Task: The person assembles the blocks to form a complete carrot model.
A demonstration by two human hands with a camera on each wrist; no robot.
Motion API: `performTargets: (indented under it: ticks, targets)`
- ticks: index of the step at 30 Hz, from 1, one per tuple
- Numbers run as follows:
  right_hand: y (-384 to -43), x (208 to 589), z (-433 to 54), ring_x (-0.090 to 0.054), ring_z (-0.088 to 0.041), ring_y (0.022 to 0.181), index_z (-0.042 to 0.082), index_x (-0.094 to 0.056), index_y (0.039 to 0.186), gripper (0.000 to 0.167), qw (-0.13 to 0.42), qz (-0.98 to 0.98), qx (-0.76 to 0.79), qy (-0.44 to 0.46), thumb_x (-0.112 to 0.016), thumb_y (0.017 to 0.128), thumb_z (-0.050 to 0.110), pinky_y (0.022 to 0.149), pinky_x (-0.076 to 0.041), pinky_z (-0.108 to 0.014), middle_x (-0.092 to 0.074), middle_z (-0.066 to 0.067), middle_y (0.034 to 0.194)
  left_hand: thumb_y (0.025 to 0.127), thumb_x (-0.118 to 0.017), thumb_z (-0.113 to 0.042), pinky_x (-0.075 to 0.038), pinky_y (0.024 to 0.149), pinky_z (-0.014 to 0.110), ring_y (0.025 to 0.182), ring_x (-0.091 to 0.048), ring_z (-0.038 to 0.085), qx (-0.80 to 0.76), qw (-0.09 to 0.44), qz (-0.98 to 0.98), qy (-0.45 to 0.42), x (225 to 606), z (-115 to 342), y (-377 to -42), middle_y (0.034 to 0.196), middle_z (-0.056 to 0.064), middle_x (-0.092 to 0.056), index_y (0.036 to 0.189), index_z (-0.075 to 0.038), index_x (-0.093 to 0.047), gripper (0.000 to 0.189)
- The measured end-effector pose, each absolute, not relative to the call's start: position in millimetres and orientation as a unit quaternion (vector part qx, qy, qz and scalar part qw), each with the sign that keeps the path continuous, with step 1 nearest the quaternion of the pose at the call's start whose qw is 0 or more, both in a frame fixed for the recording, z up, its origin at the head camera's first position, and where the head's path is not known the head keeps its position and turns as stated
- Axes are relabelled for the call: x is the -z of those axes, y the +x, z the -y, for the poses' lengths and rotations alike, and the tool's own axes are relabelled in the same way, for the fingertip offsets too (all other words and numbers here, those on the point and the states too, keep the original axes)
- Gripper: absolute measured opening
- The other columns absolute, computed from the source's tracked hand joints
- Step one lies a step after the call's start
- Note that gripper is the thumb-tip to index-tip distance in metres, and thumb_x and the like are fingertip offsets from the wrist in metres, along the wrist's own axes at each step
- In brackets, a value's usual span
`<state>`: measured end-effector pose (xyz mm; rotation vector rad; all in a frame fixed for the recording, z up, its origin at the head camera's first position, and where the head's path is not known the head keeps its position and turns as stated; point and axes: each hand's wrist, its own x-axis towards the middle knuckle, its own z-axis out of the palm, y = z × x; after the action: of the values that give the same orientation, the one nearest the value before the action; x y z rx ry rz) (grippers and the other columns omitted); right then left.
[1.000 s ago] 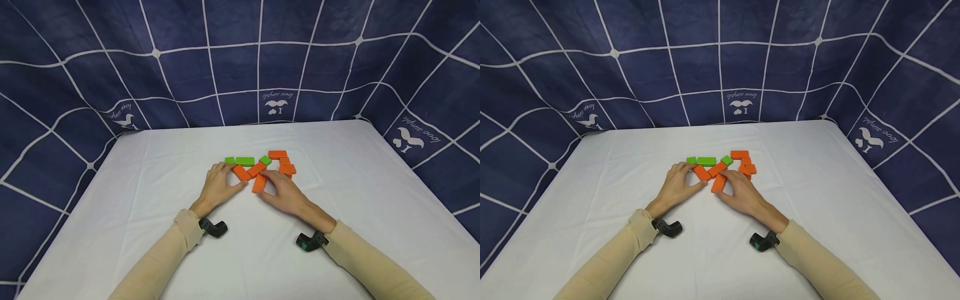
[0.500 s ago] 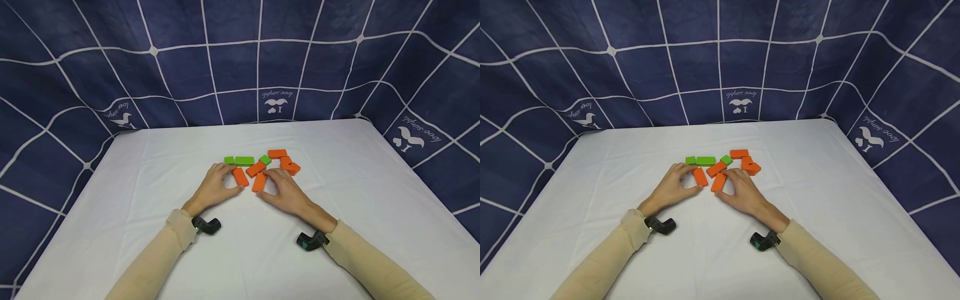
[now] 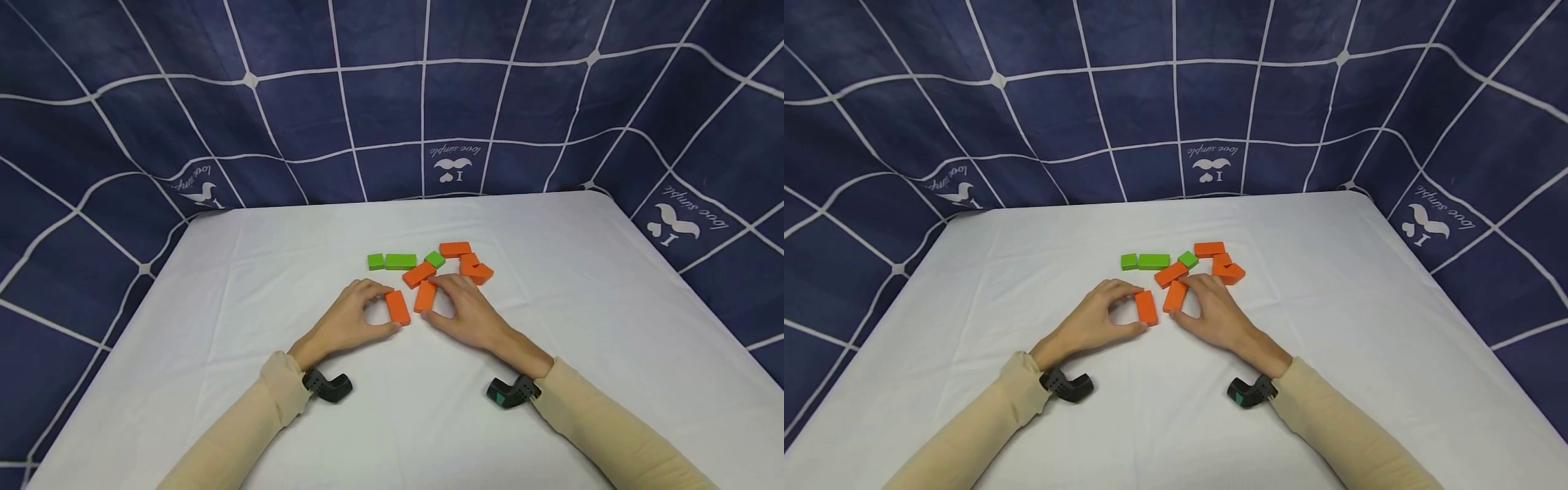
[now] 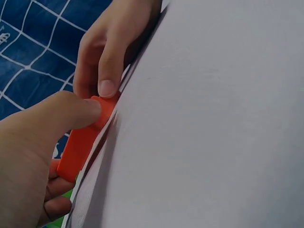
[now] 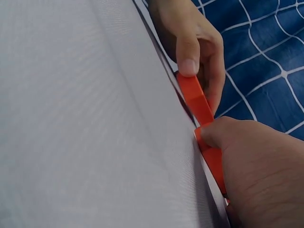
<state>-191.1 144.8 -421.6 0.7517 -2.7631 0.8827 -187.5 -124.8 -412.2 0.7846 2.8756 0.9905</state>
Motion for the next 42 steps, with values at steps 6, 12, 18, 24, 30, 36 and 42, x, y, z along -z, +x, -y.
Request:
performTargets:
  ticks: [6,12,18,24,30,36,42]
  targets:
    - [-193.4,421.0,-143.6,-0.052,-0.028,0.133,0.007,-0.059,0.141,0.062,0.052,0.916,-0.300,0.260,-0.077,0.089,0.034,0.124,-0.028,-0.051,-0.061,-0.009,0.138,0.083,-0.084,-0.042,-0.049,0.102,0.044,0.115,-0.055,0.022,-0.326,-0.005,-0.912,0.250,416.7,128.1,-186.9,0.131,0.003,-0.062,0.136,-0.014,-0.065,0.063]
    - [-198.4,420.8,-145.7,-0.054,-0.025,0.129,0.011,-0.062,0.139,0.059,0.045,0.906,-0.303,0.293,-0.079,0.086,0.034,0.121,-0.031,-0.053,-0.063,-0.006,0.137,0.083,-0.083,-0.042,-0.048,0.104,0.046,0.119,-0.055,0.022,-0.326,-0.015,-0.906,0.269,419.6,128.5,-188.0,0.132,0.002,-0.062,0.138,-0.015,-0.065,0.064]
    - [-200.9,421.8,-149.4,-0.054,-0.019,0.127,0.019,-0.063,0.138,0.058,0.027,0.889,-0.314,0.333,-0.080,0.085,0.036,0.112,-0.042,-0.050,-0.063,0.002,0.137,0.082,-0.084,-0.043,-0.044,0.107,0.048,0.120,-0.054,0.021,-0.313,-0.024,-0.902,0.296,420.0,127.5,-187.3,0.130,0.001,-0.063,0.136,-0.016,-0.066,0.062]
    - [-200.3,420.2,-148.6,-0.054,-0.017,0.127,0.020,-0.063,0.138,0.058,0.018,0.881,-0.317,0.350,-0.080,0.085,0.036,0.110,-0.045,-0.047,-0.062,0.003,0.136,0.082,-0.084,-0.043,-0.043,0.105,0.048,0.118,-0.054,0.019,-0.305,-0.034,-0.902,0.303,420.5,128.9,-186.7,0.128,0.001,-0.064,0.135,-0.016,-0.067,0.062]
    - [-199.4,420.2,-147.3,-0.053,-0.018,0.128,0.019,-0.063,0.140,0.059,0.005,0.882,-0.310,0.355,-0.081,0.086,0.034,0.110,-0.045,-0.047,-0.062,0.003,0.137,0.083,-0.082,-0.043,-0.043,0.104,0.046,0.117,-0.053,0.018,-0.298,-0.035,-0.904,0.305,423.0,129.8,-186.0,0.130,0.001,-0.064,0.137,-0.015,-0.066,0.063]
    - [-199.3,421.6,-147.3,-0.053,-0.018,0.128,0.019,-0.062,0.141,0.060,0.005,0.884,-0.306,0.354,-0.081,0.086,0.035,0.109,-0.045,-0.048,-0.062,0.003,0.138,0.083,-0.082,-0.043,-0.042,0.105,0.045,0.119,-0.053,0.018,-0.297,-0.034,-0.904,0.307,424.8,130.1,-187.3,0.131,0.001,-0.063,0.138,-0.015,-0.066,0.064]
    - [-198.5,420.7,-147.1,-0.053,-0.019,0.128,0.020,-0.062,0.141,0.061,0.009,0.885,-0.303,0.355,-0.081,0.086,0.037,0.109,-0.046,-0.048,-0.062,0.003,0.138,0.082,-0.082,-0.042,-0.042,0.105,0.045,0.118,-0.053,0.018,-0.292,-0.038,-0.904,0.310,423.9,130.0,-187.6,0.131,0.002,-0.063,0.137,-0.014,-0.066,0.064]
